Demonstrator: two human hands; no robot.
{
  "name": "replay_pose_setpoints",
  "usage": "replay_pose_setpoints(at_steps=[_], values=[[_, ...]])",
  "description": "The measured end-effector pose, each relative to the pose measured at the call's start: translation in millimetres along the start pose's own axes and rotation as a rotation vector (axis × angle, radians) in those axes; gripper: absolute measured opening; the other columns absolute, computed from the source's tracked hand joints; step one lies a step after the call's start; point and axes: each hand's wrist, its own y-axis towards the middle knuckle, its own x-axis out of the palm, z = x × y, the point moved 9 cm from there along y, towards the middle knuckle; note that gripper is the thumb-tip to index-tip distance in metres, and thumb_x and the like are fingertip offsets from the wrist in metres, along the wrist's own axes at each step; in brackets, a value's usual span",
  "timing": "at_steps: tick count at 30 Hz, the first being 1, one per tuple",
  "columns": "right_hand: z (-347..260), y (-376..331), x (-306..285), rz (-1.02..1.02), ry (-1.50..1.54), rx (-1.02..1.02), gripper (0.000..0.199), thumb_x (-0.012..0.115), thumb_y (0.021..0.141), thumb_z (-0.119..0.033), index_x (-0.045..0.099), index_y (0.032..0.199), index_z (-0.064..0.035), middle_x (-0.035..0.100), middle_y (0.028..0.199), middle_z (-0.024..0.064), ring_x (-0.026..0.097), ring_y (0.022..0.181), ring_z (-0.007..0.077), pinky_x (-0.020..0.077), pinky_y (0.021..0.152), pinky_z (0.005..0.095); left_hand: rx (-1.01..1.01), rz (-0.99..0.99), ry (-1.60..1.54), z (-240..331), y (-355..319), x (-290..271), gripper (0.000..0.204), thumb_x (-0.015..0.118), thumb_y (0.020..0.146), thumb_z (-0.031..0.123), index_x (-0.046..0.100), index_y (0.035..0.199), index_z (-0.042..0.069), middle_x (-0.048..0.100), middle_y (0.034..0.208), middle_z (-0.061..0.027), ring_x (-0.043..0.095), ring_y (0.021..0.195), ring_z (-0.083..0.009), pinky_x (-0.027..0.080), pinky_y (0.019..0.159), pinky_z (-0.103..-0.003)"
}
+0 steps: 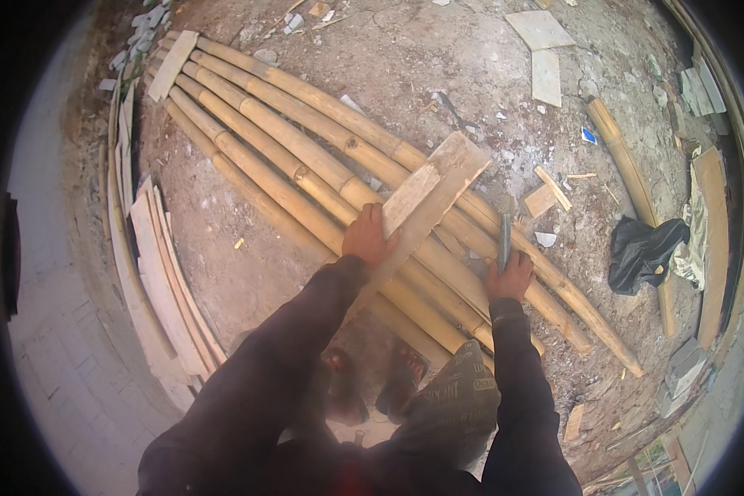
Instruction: The person uses a hammer to drive nails into a flat wooden board placed on bamboo poles. They repeatedly position the board, hammer nails, and adjust the bamboo poles on the ground. The person also moves a plastic bag and repositions the board and poles during the process.
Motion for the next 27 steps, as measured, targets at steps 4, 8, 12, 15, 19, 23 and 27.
replay_pose_setpoints(at_steps=[4,8,12,15,19,23,27], values=[[2.3,-3.0,2.6,0.044,-0.009,0.012,0.05,0.077,0.077,-0.032,0.059,0.113,-0.0032,0.056,0.116,0.0176,0.051,0.113,0.038,0.0375,0.096,0.0545,0.014,0.102,0.015,1.8,-10.8,-6.1,0.063,0.07,0.086,0.042,0.046,0.125,-0.001,0.052,0.114,-0.0177,0.059,0.107,-0.0348,0.054,0.087,-0.044],[5.2,-6.2,2.4,0.101,0.02,0.008,0.049,0.077,0.077,-0.036,0.062,0.109,-0.0018,0.057,0.114,0.0184,0.051,0.112,0.0392,0.0389,0.095,0.055,-0.015,0.045,-0.076,-6.9,-14.1,-10.3,0.066,0.068,0.087,0.041,0.044,0.133,0.0,0.051,0.124,-0.0191,0.057,0.115,-0.0358,0.05,0.094,-0.047],[7.0,-7.6,6.6,0.106,0.045,-0.031,0.052,0.077,0.077,-0.037,0.062,0.112,-0.0018,0.056,0.118,0.0206,0.051,0.113,0.0401,0.0391,0.097,0.0538,-0.08,0.147,-0.018,-50.9,-3.8,-48.7,0.068,0.073,0.084,0.034,0.044,0.135,-0.002,0.055,0.121,-0.0234,0.06,0.112,-0.0398,0.05,0.094,-0.046],[4.1,-11.5,2.0,0.198,0.035,-0.095,0.057,0.075,0.078,-0.04,0.061,0.114,0.0019,0.057,0.11,0.0242,0.054,0.106,0.0442,0.0436,0.091,0.0525,-0.077,0.325,0.006,-78.5,13.5,-78.4,0.064,0.071,0.085,0.034,0.045,0.133,0.001,0.056,0.12,-0.0217,0.06,0.111,-0.0381,0.052,0.089,-0.048],[0.8,-13.9,-1.3,0.227,0.071,-0.126,0.051,0.076,0.078,-0.037,0.063,0.109,0.0013,0.058,0.108,0.0238,0.054,0.105,0.0442,0.0436,0.091,0.0521,-0.076,0.384,0.14,-83.3,19.6,-68.1,0.061,0.066,0.089,0.038,0.045,0.134,0.003,0.057,0.117,-0.0191,0.058,0.11,-0.035,0.049,0.088,-0.048],[0.3,-12.0,1.8,0.169,0.057,-0.06,0.046,0.077,0.077,-0.033,0.064,0.106,-0.0002,0.059,0.107,0.0223,0.054,0.106,0.0431,0.0442,0.09,0.0522,-0.125,0.394,0.124,-84.7,17.3,-59.3,0.062,0.068,0.087,0.038,0.046,0.133,0.003,0.058,0.116,-0.0175,0.058,0.109,-0.0342,0.047,0.087,-0.048],[-5.5,-12.8,1.9,0.18,0.035,-0.074,0.045,0.077,0.077,-0.032,0.063,0.108,-0.0015,0.06,0.107,0.0206,0.056,0.105,0.0418,0.0448,0.09,0.0531,-0.195,0.371,0.058,-91.3,20.3,-56.1,0.059,0.073,0.083,0.036,0.051,0.129,0.007,0.06,0.111,-0.0156,0.059,0.108,-0.0329,0.045,0.086,-0.047]])
